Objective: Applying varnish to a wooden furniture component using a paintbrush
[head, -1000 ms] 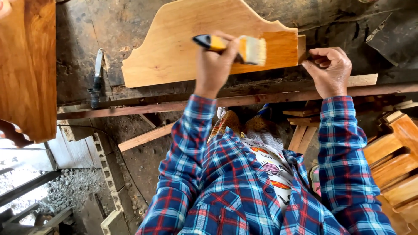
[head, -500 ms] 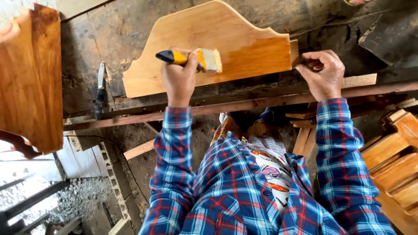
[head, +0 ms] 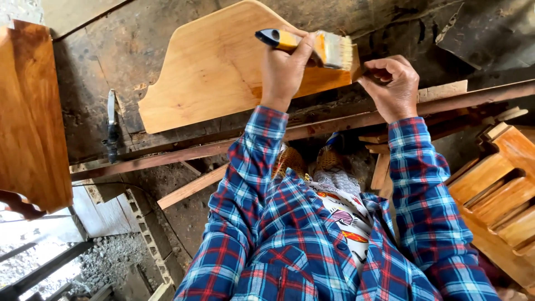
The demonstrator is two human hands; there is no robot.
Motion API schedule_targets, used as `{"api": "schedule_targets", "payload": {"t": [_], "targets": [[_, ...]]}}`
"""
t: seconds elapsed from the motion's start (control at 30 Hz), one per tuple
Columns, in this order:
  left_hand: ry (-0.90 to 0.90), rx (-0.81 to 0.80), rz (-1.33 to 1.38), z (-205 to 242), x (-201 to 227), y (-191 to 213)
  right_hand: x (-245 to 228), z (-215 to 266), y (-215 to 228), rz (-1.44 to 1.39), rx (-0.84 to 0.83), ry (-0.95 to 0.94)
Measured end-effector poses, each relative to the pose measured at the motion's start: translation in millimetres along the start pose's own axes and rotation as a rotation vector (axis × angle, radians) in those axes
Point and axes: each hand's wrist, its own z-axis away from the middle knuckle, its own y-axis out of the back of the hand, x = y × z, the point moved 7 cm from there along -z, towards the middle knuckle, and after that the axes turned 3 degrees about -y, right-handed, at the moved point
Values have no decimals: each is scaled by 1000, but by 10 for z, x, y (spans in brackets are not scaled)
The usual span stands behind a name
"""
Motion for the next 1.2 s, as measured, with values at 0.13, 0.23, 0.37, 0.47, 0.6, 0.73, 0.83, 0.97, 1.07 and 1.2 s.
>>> {"api": "schedule_targets", "payload": {"t": [0.13, 0.23, 0.37, 0.47, 0.6, 0.73, 0.83, 0.97, 1.07, 1.2], "targets": [[62, 55, -210, -56, -245, 434, 62, -8, 2, 2, 6, -2], [6, 185, -175, -38, 42, 741, 54, -10, 3, -21, 7, 7], [-113, 153, -290, -19, 187, 759, 3, -12, 22, -7, -1, 4], [-169, 23, -215, -20, 164, 434, -18, -14, 9, 0, -14, -3], [-90, -30, -212, 20, 278, 73, -21, -13, 11, -1, -20, -20], [-113, 66, -198, -46, 129, 466, 14, -3, 7, -9, -15, -20], [-99, 296, -373, -48, 329, 858, 7, -8, 6, 12, -2, 18], [-196, 301, -499, 8, 408, 909, 44, -15, 17, 13, 2, -4], [-243, 156, -362, 72, 375, 591, 24, -9, 0, 9, -8, -2], [-186, -88, -269, 136, 388, 53, 23, -4, -1, 1, -3, -3]]}}
